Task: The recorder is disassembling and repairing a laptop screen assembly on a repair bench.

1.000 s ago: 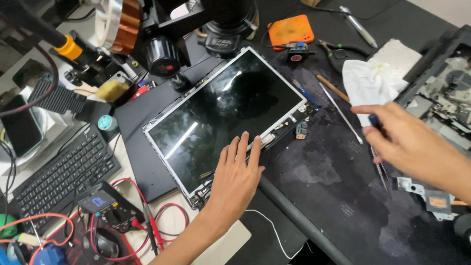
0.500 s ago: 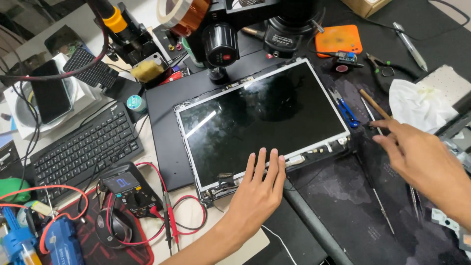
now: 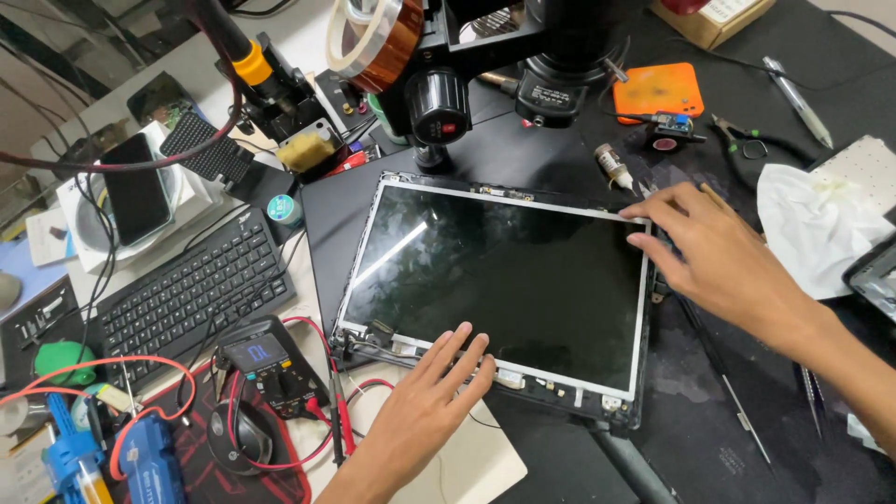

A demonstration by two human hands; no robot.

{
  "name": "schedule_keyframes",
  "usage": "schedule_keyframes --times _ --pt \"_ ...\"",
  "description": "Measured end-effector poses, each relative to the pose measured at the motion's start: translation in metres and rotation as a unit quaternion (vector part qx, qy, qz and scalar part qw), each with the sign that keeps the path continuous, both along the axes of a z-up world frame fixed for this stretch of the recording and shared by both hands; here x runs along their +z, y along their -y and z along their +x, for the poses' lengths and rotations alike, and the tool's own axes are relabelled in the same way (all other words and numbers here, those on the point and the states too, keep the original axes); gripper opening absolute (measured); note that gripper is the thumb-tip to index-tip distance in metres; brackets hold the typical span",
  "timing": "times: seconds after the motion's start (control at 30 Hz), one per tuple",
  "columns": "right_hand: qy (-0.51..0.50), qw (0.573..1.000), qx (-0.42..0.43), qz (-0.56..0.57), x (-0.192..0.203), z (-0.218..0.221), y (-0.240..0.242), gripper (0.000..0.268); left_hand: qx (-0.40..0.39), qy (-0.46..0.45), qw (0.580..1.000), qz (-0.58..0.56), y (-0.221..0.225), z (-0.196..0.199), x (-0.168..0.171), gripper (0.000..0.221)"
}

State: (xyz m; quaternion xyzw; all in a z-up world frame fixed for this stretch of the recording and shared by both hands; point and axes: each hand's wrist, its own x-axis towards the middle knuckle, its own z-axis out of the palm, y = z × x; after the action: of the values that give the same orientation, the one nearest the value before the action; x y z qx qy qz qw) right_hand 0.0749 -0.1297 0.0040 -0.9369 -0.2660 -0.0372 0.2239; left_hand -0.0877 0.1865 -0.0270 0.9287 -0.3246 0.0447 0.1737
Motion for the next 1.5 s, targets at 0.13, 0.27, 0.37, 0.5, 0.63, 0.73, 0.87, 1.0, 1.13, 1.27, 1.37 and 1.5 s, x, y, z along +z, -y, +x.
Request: schedule_keyframes --times 0.13,0.27,0.37,0.5,0.63,0.73,0.87,1.0,1.13,1.27,1.37,1.5 --pt "0.057 0.997 0.052 -0.017 -0.011 0.002 -0.005 0.034 0.013 0.022 1.0 0.002 -0.003 -0.004 -0.005 0.049" --pt "0.068 0.995 0.029 -0.072 -0.011 -0.007 -0.006 0.038 0.005 0.024 1.0 0.016 -0.004 -0.011 -0.009 0.051" --pt "0.026 0.992 -0.016 -0.121 -0.003 -0.024 -0.005 0.039 0.007 0.054 0.998 0.032 -0.005 -0.019 -0.015 0.054" --pt "-0.02 0.999 0.024 -0.01 -0.01 -0.043 0.008 0.045 -0.006 0.085 0.996 0.035 -0.007 -0.033 -0.03 0.049" --pt "-0.247 0.949 -0.08 -0.178 -0.03 -0.056 0.023 0.047 -0.027 0.111 0.992 0.05 -0.014 -0.036 -0.031 0.052" --pt "-0.318 0.93 -0.054 -0.176 -0.066 -0.061 0.049 0.04 -0.033 0.115 0.992 0.029 -0.021 -0.033 -0.027 0.051" --pt "-0.395 0.895 -0.051 -0.202 -0.103 -0.064 0.078 0.039 -0.046 0.099 0.993 0.043 -0.02 -0.019 -0.012 0.051" --pt "-0.429 0.889 -0.083 -0.14 -0.136 -0.068 0.11 0.04 -0.032 0.084 0.995 0.052 -0.016 0.005 -0.004 0.061" --pt "-0.471 0.864 -0.141 -0.108 -0.105 -0.07 0.091 0.038 -0.04 0.082 0.99 0.109 -0.018 0.034 -0.002 0.072" --pt "-0.445 0.869 -0.207 -0.062 -0.09 -0.073 0.077 0.042 -0.034 0.018 0.994 0.098 -0.019 0.055 0.002 0.086" --pt "-0.431 0.874 -0.22 -0.043 -0.087 -0.075 0.074 0.053 -0.041 -0.064 0.994 0.075 -0.018 0.062 0.017 0.091" --pt "-0.427 0.88 -0.207 -0.002 -0.085 -0.08 0.078 0.058 -0.051 -0.148 0.988 -0.001 -0.018 0.064 0.012 0.088"
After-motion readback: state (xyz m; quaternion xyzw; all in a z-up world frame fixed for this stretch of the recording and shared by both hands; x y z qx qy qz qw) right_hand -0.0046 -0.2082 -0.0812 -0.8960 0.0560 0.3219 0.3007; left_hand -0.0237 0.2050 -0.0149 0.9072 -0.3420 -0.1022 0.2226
